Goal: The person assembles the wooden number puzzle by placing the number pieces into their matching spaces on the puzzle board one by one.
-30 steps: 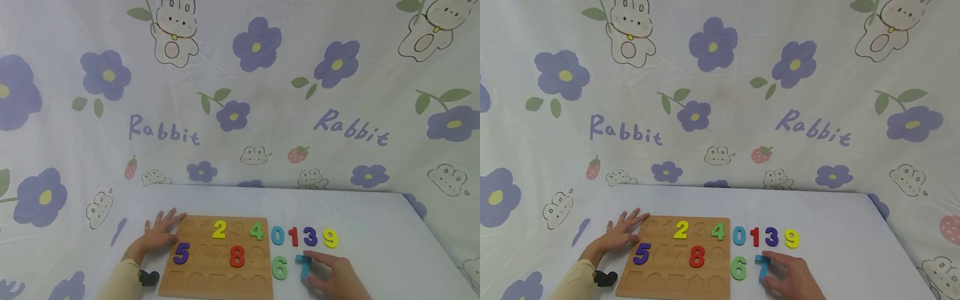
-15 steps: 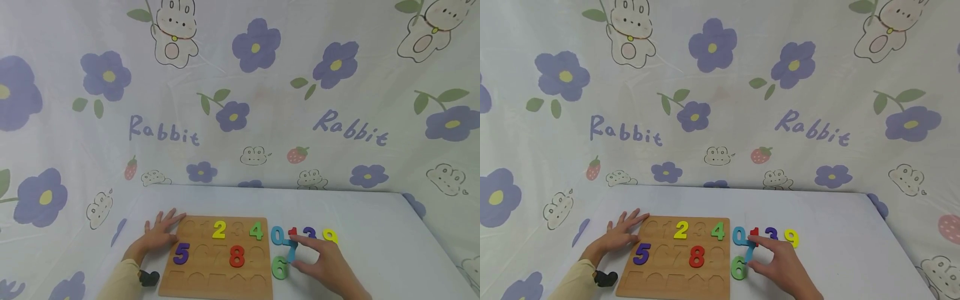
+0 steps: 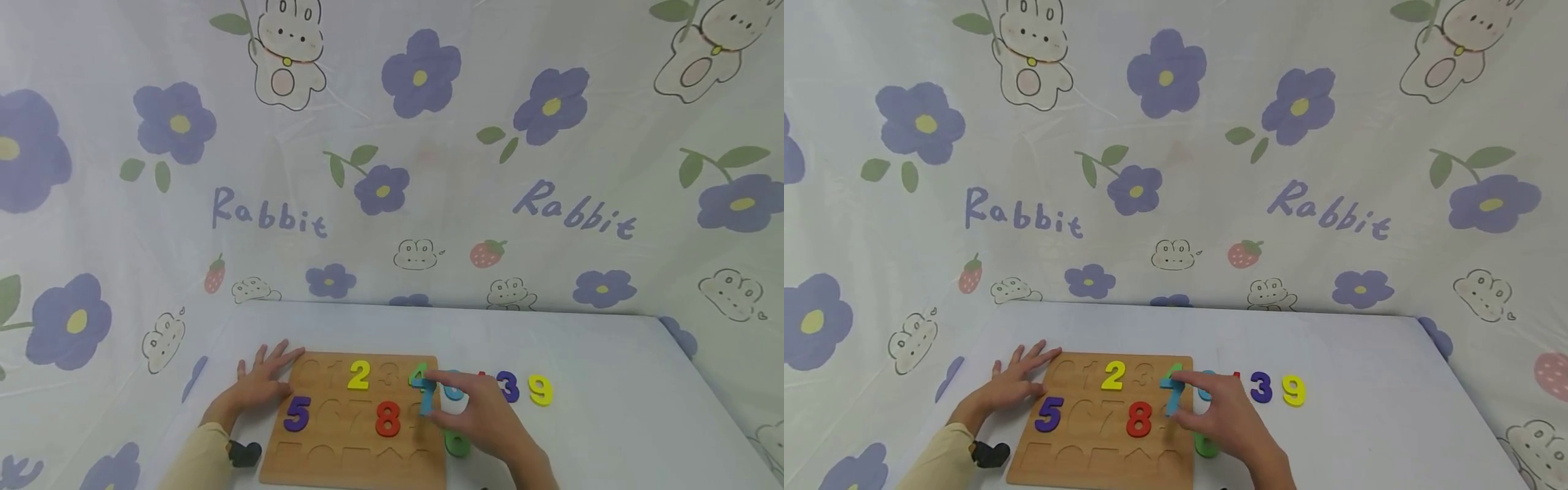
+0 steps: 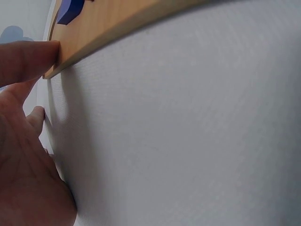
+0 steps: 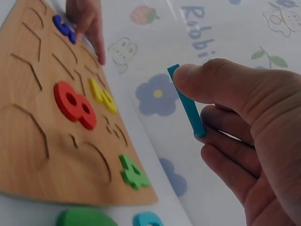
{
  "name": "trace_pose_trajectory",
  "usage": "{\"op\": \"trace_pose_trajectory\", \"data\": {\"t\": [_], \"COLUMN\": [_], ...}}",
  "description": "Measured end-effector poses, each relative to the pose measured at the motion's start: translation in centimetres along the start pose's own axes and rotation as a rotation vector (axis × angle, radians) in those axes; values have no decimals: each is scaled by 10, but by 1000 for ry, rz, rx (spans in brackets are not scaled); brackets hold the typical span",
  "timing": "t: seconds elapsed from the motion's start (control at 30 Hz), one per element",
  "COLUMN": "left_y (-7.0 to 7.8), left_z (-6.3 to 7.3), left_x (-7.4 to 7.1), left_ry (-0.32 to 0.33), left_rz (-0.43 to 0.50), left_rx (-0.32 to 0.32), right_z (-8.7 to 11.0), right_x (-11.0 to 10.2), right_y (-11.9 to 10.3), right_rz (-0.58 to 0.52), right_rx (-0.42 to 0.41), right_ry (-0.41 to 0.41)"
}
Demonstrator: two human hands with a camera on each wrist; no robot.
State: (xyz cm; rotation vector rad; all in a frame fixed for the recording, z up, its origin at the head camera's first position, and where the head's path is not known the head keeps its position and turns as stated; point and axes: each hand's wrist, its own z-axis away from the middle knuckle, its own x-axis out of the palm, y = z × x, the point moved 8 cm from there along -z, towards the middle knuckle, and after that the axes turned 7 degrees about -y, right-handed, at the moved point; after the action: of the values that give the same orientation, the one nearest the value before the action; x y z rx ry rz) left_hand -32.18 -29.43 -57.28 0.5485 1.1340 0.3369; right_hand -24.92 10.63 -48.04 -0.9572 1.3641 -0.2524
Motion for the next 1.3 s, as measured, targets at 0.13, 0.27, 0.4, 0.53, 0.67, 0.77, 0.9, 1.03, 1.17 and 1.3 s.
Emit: {"op": "trace_pose_trajectory", "data": {"t": [0.13,0.27,0.4,0.53,0.67,0.77,0.9,1.03,1.17,1.3], "left_y": [-5,-10,-14,-18,-15,-16,-18,-14,-12,-17], "left_z": [-4,-6,-7,-9,-8,-9,-11,-7,-6,-10], "left_x": [2,2,3,5,3,2,3,2,2,3], "left_ry": [9,19,28,27,30,36,44,40,42,49], "left_rz": [-3,21,34,27,48,55,43,51,52,23], "left_rx": [9,32,51,55,70,82,87,100,99,79], "right_z": [-11,-21,-30,-36,-42,-47,-51,-55,-58,-61], "right_x": [15,33,55,71,88,99,111,121,129,134], "right_y": [-9,-16,-20,-23,-26,-26,-26,-28,-30,-33], "right_rz": [-50,-107,-142,-117,-98,-80,-43,-10,12,76], "right_rx": [-38,-57,-46,-45,-48,-38,-10,-14,-15,-3], "right_ry": [-22,-69,-121,-128,-154,-183,-203,-216,-232,-233]}}
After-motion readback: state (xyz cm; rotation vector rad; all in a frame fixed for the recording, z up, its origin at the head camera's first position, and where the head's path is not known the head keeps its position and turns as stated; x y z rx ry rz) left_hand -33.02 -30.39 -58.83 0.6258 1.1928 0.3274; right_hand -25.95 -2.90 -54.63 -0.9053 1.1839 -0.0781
